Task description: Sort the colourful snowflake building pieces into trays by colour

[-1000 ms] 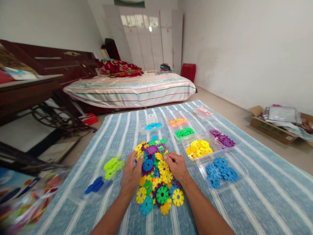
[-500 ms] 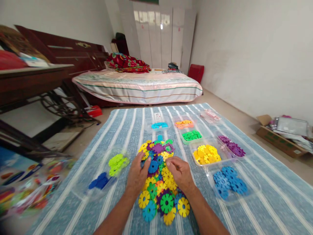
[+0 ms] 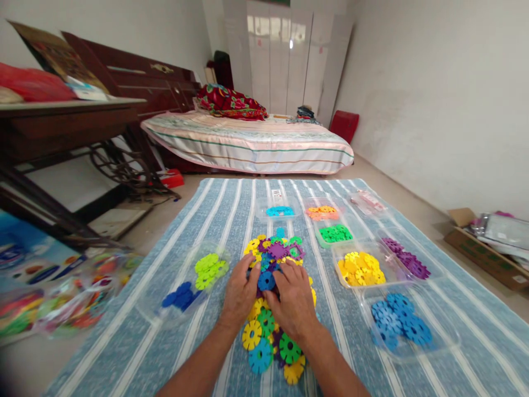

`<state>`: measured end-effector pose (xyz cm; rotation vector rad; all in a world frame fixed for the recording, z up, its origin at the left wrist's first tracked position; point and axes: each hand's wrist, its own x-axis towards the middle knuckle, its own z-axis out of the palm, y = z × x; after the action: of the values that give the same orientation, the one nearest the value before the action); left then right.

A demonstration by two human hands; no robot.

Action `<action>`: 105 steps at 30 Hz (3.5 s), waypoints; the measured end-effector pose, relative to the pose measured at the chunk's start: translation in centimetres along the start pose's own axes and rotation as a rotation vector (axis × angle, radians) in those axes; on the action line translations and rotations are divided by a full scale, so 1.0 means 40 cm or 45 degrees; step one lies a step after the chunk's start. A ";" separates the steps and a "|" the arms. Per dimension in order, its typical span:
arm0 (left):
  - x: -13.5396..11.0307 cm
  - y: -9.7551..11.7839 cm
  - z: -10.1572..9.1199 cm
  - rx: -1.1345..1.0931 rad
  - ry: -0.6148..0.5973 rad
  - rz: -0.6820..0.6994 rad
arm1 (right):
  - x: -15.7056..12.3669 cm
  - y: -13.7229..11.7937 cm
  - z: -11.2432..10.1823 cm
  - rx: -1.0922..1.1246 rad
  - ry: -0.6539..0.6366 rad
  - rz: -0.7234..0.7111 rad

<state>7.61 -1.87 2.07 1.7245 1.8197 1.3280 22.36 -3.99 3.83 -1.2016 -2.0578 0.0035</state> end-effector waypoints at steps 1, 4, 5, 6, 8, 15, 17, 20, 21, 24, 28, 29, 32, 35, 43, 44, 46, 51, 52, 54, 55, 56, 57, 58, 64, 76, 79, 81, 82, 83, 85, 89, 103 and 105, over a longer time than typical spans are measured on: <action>0.000 0.000 -0.001 -0.002 -0.002 0.001 | -0.002 0.002 0.002 0.010 0.015 -0.010; 0.000 0.001 -0.002 -0.003 -0.008 0.019 | -0.010 0.010 0.006 0.054 0.051 -0.035; 0.000 0.002 -0.003 0.001 -0.013 0.026 | -0.013 0.013 0.006 0.072 0.056 -0.041; 0.000 0.002 -0.003 0.007 -0.019 0.031 | -0.015 0.015 0.006 0.088 0.063 -0.045; 0.001 0.001 -0.004 0.024 -0.029 0.038 | -0.019 0.018 0.004 0.113 0.082 -0.053; 0.008 -0.007 -0.001 0.078 -0.009 0.092 | -0.013 0.011 -0.009 0.105 0.099 -0.110; 0.012 -0.011 0.000 0.075 -0.013 0.109 | -0.006 0.005 -0.014 0.091 0.106 -0.127; 0.021 -0.021 0.001 0.068 0.000 0.135 | 0.007 -0.001 -0.019 0.075 0.130 -0.148; 0.024 -0.024 0.002 0.070 -0.003 0.141 | 0.011 -0.001 -0.019 0.070 0.144 -0.146; 0.031 -0.034 0.005 0.072 -0.004 0.160 | 0.020 -0.001 -0.023 0.070 0.189 -0.115; 0.030 -0.035 0.006 0.061 0.015 0.155 | 0.019 0.004 -0.064 0.120 0.277 -0.078; 0.028 -0.034 0.005 0.056 0.014 0.148 | 0.015 0.008 -0.084 0.114 0.307 -0.066; 0.021 -0.027 0.001 0.043 0.011 0.128 | -0.013 0.037 -0.170 -0.018 0.399 -0.022; 0.015 -0.021 -0.002 0.052 0.006 0.114 | -0.066 0.095 -0.277 -0.307 0.478 0.029; 0.006 -0.017 0.000 0.065 0.013 0.089 | -0.156 0.133 -0.356 -0.632 0.397 0.100; 0.005 -0.016 -0.001 0.068 0.010 0.089 | -0.150 0.110 -0.329 -0.530 0.382 0.062; 0.005 -0.013 -0.004 0.070 0.007 0.087 | -0.130 0.056 -0.262 -0.338 0.322 0.015; 0.007 -0.009 -0.009 0.062 -0.011 0.085 | -0.053 -0.061 -0.102 -0.086 0.085 0.025; 0.008 -0.010 -0.009 0.060 -0.015 0.090 | -0.037 -0.073 -0.080 -0.087 0.041 0.032; 0.011 -0.015 -0.008 0.051 -0.013 0.094 | -0.008 -0.084 -0.046 -0.107 -0.051 0.035; 0.012 -0.018 -0.007 0.044 -0.006 0.093 | 0.003 -0.085 -0.033 -0.122 -0.096 0.028; 0.015 -0.022 -0.006 0.036 0.001 0.092 | 0.013 -0.083 -0.021 -0.141 -0.137 0.020; 0.017 -0.025 -0.005 0.028 0.007 0.091 | 0.020 -0.080 -0.011 -0.163 -0.168 0.015; 0.019 -0.028 -0.004 0.022 0.009 0.092 | 0.025 -0.076 -0.001 -0.186 -0.185 0.011; 0.028 -0.023 -0.011 0.035 -0.040 0.100 | 0.022 -0.065 0.023 -0.228 -0.155 -0.003; 0.031 -0.018 -0.012 0.072 -0.050 0.131 | -0.001 -0.068 0.034 -0.083 -0.005 0.036; 0.027 -0.012 -0.013 0.064 -0.049 0.120 | -0.005 -0.066 0.027 -0.016 0.051 0.048; 0.023 -0.008 -0.013 0.058 -0.041 0.118 | -0.007 -0.064 0.023 0.044 0.081 0.069; 0.021 -0.007 -0.013 0.055 -0.039 0.118 | -0.008 -0.062 0.021 0.075 0.096 0.078; 0.020 -0.006 -0.013 0.052 -0.038 0.119 | -0.009 -0.061 0.019 0.107 0.112 0.086; 0.018 -0.004 -0.012 0.052 -0.040 0.118 | -0.012 -0.058 0.017 0.170 0.153 0.106; 0.015 -0.005 -0.009 0.073 -0.044 0.104 | -0.018 -0.053 0.012 0.268 0.198 0.169; 0.011 -0.015 0.000 0.170 -0.029 0.222 | -0.011 -0.042 -0.071 0.356 0.299 0.181; 0.009 -0.014 0.001 0.169 -0.032 0.211 | -0.019 -0.014 -0.122 0.228 0.356 0.142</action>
<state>7.21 -1.43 1.76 1.9897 1.8227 1.2649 25.07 -6.57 7.12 -1.1351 -1.7094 0.0682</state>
